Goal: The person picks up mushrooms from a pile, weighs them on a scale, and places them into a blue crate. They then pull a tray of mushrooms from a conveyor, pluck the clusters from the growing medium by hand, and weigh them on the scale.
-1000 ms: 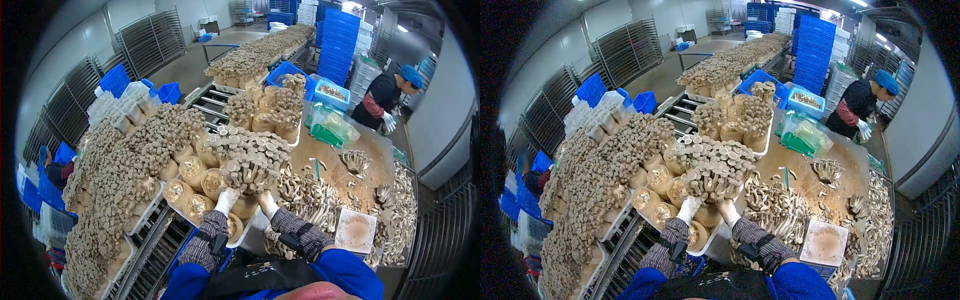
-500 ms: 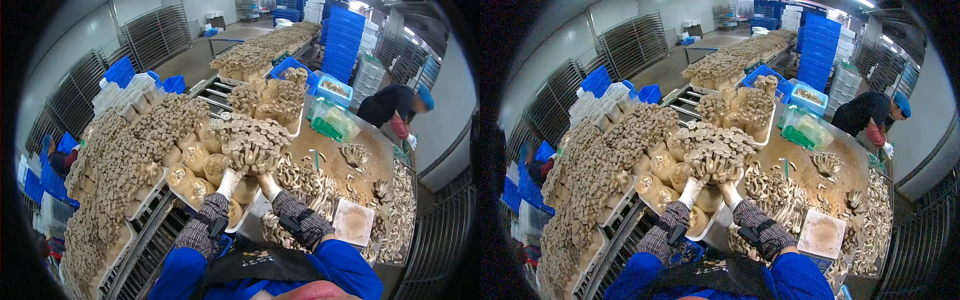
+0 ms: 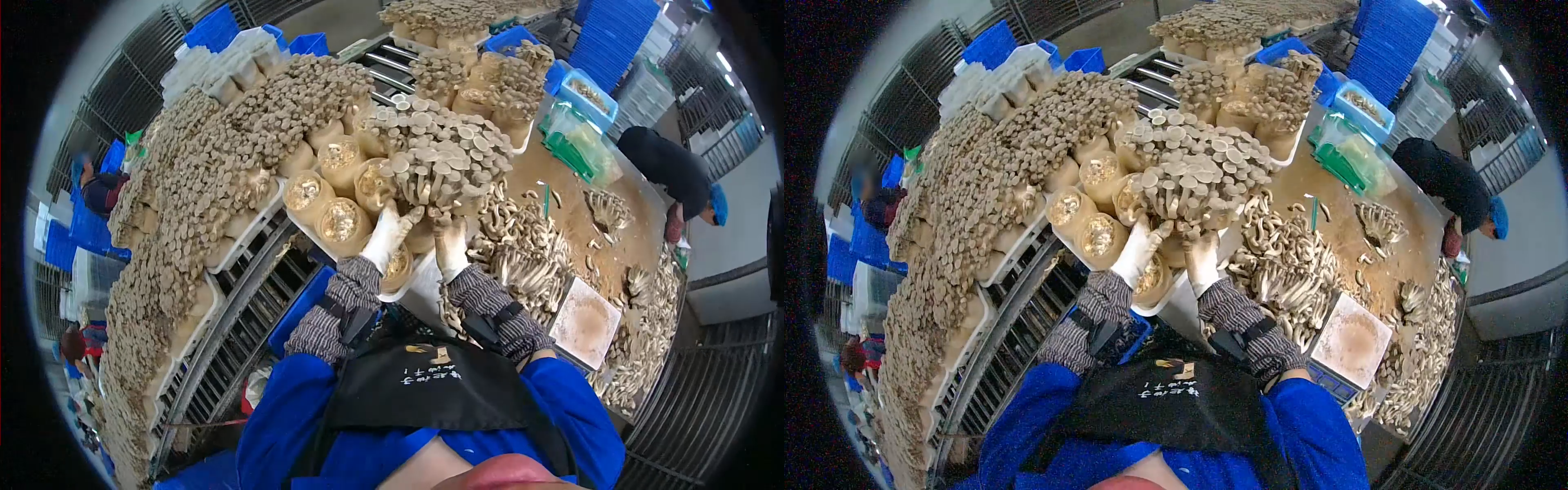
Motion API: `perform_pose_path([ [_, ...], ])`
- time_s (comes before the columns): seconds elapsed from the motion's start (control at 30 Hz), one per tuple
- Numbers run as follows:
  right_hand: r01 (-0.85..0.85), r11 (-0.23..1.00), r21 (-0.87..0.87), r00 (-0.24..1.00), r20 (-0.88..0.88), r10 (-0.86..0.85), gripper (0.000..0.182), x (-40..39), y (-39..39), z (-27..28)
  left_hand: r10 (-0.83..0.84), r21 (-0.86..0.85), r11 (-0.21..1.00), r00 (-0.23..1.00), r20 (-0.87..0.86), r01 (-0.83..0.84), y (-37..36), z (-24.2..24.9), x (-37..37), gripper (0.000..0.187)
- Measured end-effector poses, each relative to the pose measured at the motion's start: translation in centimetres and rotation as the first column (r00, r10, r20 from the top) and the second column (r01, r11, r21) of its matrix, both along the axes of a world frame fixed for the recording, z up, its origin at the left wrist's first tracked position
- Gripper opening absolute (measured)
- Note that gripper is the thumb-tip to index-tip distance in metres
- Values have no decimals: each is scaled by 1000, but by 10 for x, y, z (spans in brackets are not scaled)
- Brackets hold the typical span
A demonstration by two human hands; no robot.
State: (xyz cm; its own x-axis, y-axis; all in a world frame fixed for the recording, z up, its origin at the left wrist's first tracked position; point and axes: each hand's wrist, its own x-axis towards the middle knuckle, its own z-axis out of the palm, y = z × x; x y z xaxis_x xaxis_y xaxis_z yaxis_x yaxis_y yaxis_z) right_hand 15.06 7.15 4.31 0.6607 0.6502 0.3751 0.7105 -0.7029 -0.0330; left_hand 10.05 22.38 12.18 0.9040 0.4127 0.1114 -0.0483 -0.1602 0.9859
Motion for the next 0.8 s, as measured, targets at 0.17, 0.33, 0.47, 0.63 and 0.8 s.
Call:
perform_pose_path([
  [0.17, 26, 682, 731, 868, -355, 347, 26, 30, -7, -70, -111, -16, 994, 985, -132, 110, 11, -10, 7, 76],
  [0.33, 298, 555, 776, 790, -527, 312, 41, -30, -12, 60, 111, 329, 941, 990, -90, -76, -21, -1, -30, 61],
  [0.47, 472, 258, 843, 550, -510, 662, 53, -30, -19, 65, 40, 285, 958, 999, -1, -38, -41, 41, -52, 63],
  [0.63, 793, -12, 609, 198, -240, 950, 50, -14, -52, 34, -99, 84, 990, 982, -158, 114, -43, 9, -37, 79],
  [0.8, 706, 107, 700, -16, -135, 991, 51, -17, -90, 8, -182, 422, 869, 960, -214, 259, -59, 18, -29, 83],
])
